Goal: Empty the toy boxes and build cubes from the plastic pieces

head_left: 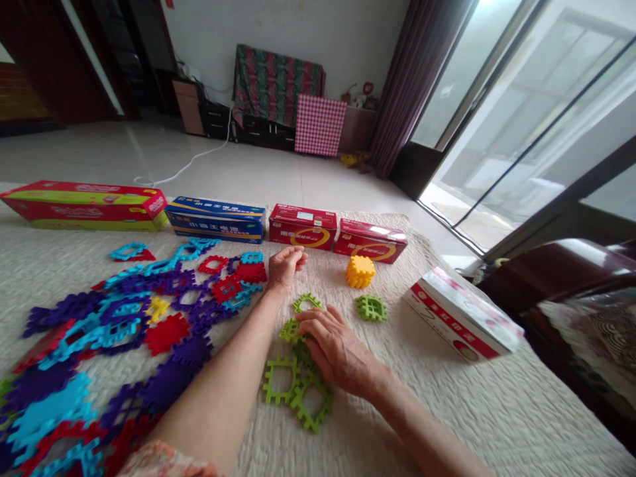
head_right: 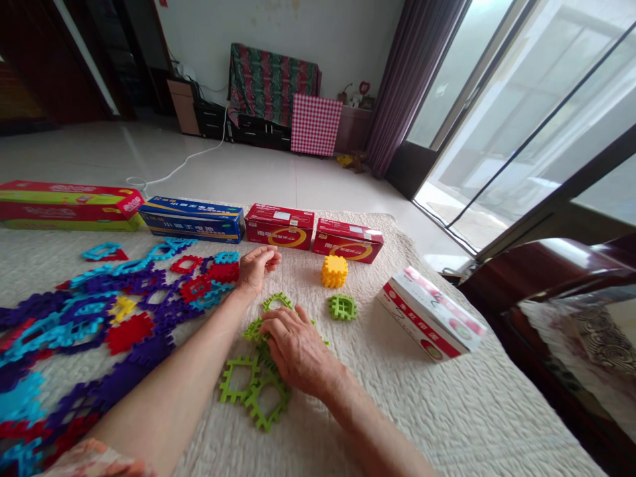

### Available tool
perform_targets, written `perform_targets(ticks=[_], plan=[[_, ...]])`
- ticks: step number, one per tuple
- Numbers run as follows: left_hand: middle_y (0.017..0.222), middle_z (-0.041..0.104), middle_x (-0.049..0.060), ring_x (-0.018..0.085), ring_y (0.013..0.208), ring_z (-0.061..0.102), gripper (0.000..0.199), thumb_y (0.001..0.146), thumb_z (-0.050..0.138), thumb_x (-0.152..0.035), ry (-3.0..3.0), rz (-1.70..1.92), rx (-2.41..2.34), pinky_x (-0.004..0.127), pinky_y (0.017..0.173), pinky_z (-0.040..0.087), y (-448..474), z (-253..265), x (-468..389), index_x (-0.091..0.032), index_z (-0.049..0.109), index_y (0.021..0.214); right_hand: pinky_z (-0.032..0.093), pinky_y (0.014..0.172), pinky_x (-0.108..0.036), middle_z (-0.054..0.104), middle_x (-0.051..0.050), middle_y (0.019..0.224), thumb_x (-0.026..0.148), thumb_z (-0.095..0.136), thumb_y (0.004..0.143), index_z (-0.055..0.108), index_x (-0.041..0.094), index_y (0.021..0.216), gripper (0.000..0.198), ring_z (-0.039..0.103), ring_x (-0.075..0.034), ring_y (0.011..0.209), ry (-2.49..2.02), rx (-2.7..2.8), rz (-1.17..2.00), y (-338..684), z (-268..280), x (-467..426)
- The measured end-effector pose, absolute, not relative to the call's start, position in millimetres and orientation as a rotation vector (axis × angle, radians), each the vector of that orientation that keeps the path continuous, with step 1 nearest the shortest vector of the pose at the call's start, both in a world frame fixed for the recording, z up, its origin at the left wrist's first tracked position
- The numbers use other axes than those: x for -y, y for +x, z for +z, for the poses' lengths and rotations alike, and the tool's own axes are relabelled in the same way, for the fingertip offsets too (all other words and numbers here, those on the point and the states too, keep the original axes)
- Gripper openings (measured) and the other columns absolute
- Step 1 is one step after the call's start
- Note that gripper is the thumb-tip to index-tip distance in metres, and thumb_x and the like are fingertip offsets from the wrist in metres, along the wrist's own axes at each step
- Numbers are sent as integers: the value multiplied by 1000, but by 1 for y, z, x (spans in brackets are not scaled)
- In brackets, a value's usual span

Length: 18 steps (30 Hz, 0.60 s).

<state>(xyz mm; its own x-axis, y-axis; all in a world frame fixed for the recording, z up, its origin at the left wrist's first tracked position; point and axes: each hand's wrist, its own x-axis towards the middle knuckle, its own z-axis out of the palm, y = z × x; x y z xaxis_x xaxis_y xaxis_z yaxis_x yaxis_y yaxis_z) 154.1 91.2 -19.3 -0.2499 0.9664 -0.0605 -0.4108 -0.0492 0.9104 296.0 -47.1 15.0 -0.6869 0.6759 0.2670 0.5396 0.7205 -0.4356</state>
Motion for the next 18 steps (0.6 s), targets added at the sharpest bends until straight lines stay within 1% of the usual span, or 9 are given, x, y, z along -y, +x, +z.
perform_targets(ticks=[2,6,9,12,14,15,18], plan=[[67,70,3,12,60,62,27,58,68,-31,748,1563,-1070,22,55,43,154,-20,-92,-15,70,80,39,99,-43,61,-10,116,12,35,95,49,20,106,20,55,-19,107,-900,2413,449,298,13,45],[67,70,3,12,60,62,28,57,68,-31,743,1562,-1077,22,55,43,154,-21,-93,-14,70,80,47,83,-33,61,-7,99,18,34,97,50,20,109,20,57,-16,92,-988,2244,470,316,25,40],[67,70,3,12,60,62,28,57,68,-31,753,1556,-1080,22,54,43,154,-21,-94,-14,69,79,47,75,-29,62,-4,92,19,34,97,55,21,108,23,58,-14,81,-1154,2252,502,343,47,39],[68,70,4,13,60,63,29,57,69,-32,770,1555,-1081,22,55,44,154,-22,-93,-14,70,80,47,70,-27,64,-2,86,16,37,95,62,22,102,27,59,-12,75,-1269,2412,606,370,65,43],[68,70,4,13,61,63,29,57,69,-32,778,1557,-1082,22,55,44,153,-22,-92,-14,70,80,48,72,-27,65,-1,87,13,37,93,64,23,99,29,61,-13,76,-1329,2502,656,383,68,49],[68,70,4,13,61,63,29,57,69,-32,779,1556,-1084,22,55,44,154,-22,-92,-14,70,80,49,74,-27,66,-1,90,13,38,92,64,24,101,30,62,-13,79,-1361,2525,658,388,66,52],[69,70,4,13,61,63,29,57,69,-32,780,1551,-1093,22,55,44,154,-21,-92,-15,70,80,50,85,-32,64,-5,107,15,45,89,59,24,115,32,63,-17,96,-1472,2532,581,399,56,61]])
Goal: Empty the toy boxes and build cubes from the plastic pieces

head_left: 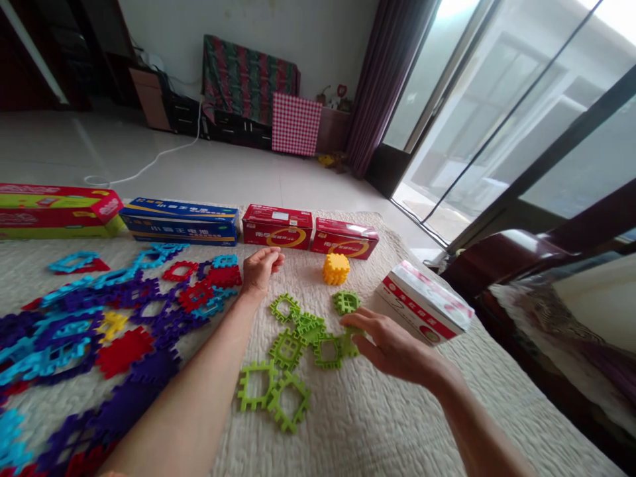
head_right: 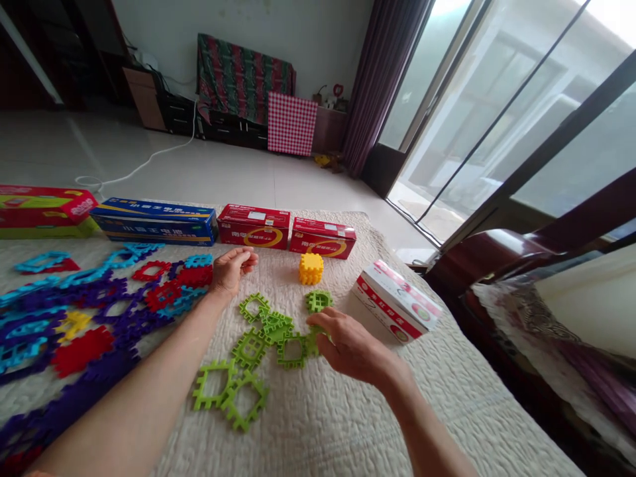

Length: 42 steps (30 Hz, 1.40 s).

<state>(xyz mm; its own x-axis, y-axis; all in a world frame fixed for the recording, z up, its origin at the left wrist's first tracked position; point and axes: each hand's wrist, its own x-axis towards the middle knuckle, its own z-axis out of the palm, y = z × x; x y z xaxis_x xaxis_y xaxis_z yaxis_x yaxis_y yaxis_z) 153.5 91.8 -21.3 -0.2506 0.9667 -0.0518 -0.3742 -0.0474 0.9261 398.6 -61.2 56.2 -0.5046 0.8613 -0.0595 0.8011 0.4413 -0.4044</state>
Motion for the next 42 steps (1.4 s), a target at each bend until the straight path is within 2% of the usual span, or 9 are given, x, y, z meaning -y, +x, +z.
perform_targets(ticks=[4,10,18,24,37,42], plan=[[69,70,4,13,61,63,30,57,69,-32,791,1548,-1093,22,56,44,153,-22,-92,-14,70,81,48,96,-39,58,-9,125,21,61,79,52,23,126,48,58,-23,112,-1563,2501,511,401,47,71],[68,70,4,13,61,63,30,57,69,-32,798,1550,-1103,22,55,44,153,-23,-93,-14,70,81,52,91,-43,58,-12,121,14,61,71,53,19,123,53,57,-26,108,-1625,2538,491,388,45,75],[69,70,4,13,62,63,31,57,69,-33,798,1542,-1109,22,56,44,153,-23,-93,-15,70,82,53,90,-40,59,-12,118,13,58,71,51,20,125,55,60,-25,106,-1583,2523,430,388,45,78],[70,70,4,14,63,64,31,58,69,-34,814,1534,-1101,22,56,44,153,-23,-92,-15,69,82,48,100,-41,56,-11,130,12,55,76,49,22,127,53,57,-23,115,-1466,2406,272,399,59,47],[69,71,4,14,62,64,29,58,70,-33,824,1537,-1109,22,56,44,153,-23,-92,-15,70,82,46,102,-39,55,-10,132,13,53,76,51,21,126,51,57,-22,117,-1427,2379,278,414,22,14],[70,71,4,13,62,63,29,59,70,-33,834,1533,-1111,22,56,44,153,-24,-92,-15,70,82,45,104,-41,48,-11,139,13,54,74,43,22,133,61,55,-23,120,-1431,2381,299,415,17,12]])
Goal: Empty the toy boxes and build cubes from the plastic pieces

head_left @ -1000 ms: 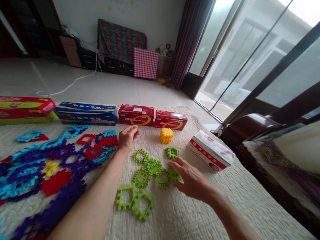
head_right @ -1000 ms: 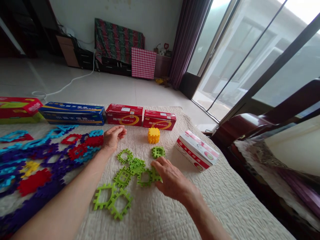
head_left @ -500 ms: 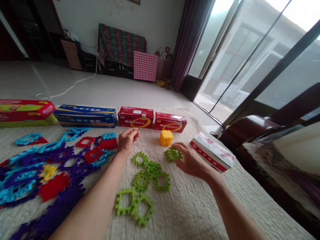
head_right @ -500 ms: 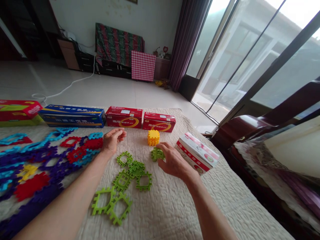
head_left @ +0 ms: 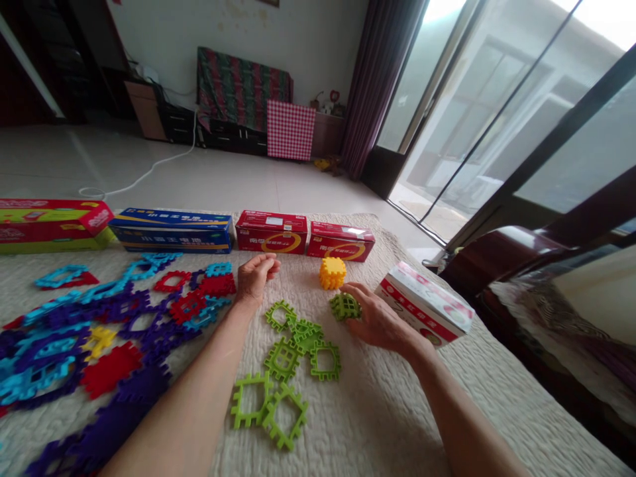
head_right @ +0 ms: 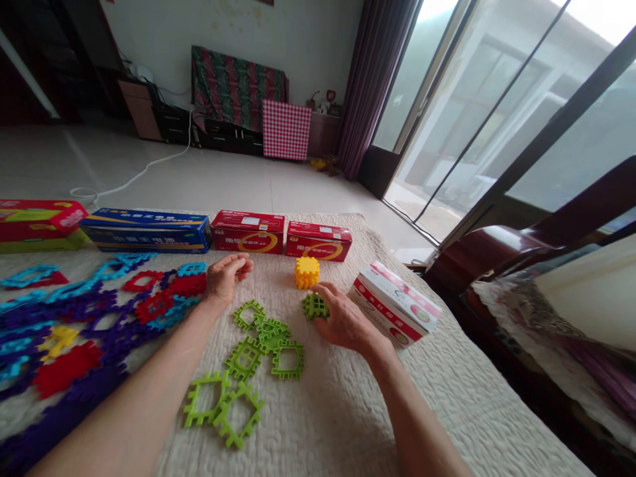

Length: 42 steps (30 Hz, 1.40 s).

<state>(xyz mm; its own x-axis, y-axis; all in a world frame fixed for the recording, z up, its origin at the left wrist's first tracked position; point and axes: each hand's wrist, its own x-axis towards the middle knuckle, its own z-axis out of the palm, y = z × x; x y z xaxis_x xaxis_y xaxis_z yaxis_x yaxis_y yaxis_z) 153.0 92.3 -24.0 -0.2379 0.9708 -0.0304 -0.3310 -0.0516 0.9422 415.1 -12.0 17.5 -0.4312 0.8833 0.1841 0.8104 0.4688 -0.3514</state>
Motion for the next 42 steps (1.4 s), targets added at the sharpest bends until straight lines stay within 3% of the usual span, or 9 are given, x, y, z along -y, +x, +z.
perform_targets(ticks=[10,30,34,38,42], plan=[[70,70,4,13,62,63,29,59,69,-33,841,1531,-1109,22,56,43,153,-24,-92,-15,70,83,49,99,-39,55,-9,128,6,52,68,43,26,135,71,58,-23,113,-1401,2402,376,417,9,5],[69,70,4,13,61,63,28,58,69,-32,832,1531,-1111,23,56,43,154,-21,-91,-15,70,80,47,102,-45,48,-11,137,5,51,62,43,26,135,76,53,-26,120,-1385,2428,287,408,16,8],[69,70,4,13,62,63,26,59,68,-31,830,1535,-1108,23,56,44,154,-23,-92,-16,70,80,44,102,-48,49,-11,134,5,52,66,48,24,129,66,51,-27,120,-1327,2404,232,392,36,22],[70,71,5,13,62,63,25,60,68,-31,833,1535,-1104,22,55,43,154,-22,-91,-16,70,80,49,92,-39,60,-7,115,8,50,77,58,23,115,42,58,-20,105,-1138,2520,476,356,51,43],[69,70,5,13,62,62,26,60,68,-32,825,1535,-1111,22,55,43,155,-20,-90,-16,70,79,42,99,-41,61,-5,122,5,50,75,58,23,117,47,53,-21,111,-996,2624,542,325,47,58]])
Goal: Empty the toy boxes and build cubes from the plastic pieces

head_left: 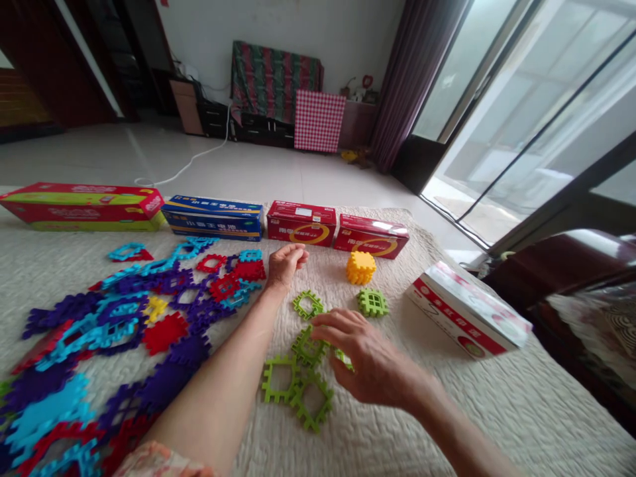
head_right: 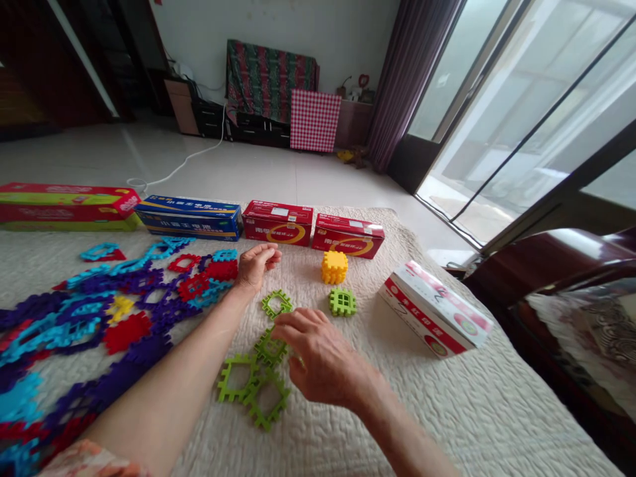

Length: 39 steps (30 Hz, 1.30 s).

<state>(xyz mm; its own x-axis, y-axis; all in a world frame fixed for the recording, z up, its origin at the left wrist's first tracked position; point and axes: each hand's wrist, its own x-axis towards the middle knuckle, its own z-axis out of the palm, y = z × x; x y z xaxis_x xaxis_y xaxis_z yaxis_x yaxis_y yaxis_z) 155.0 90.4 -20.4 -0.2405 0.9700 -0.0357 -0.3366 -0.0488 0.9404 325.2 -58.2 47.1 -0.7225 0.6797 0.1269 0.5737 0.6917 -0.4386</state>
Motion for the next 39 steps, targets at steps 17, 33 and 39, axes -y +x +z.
perform_targets(ticks=[17,33,39], plan=[[68,70,4,13,61,62,27,58,69,-32,820,1535,-1100,22,55,43,155,-20,-91,-15,70,79,47,78,-31,63,-8,101,11,37,90,49,20,121,35,60,-17,88,-1341,2460,436,369,67,51],[69,70,4,13,62,63,27,58,69,-32,830,1536,-1105,22,56,44,156,-20,-90,-15,70,80,34,55,-23,55,3,63,13,45,80,60,19,92,21,45,-9,55,-1520,2420,731,351,49,46],[69,70,5,13,61,62,27,57,69,-31,844,1530,-1109,22,55,43,156,-19,-89,-15,71,79,35,63,-27,62,-5,79,14,42,84,57,17,92,18,54,-13,69,-1668,2376,388,345,35,45]])
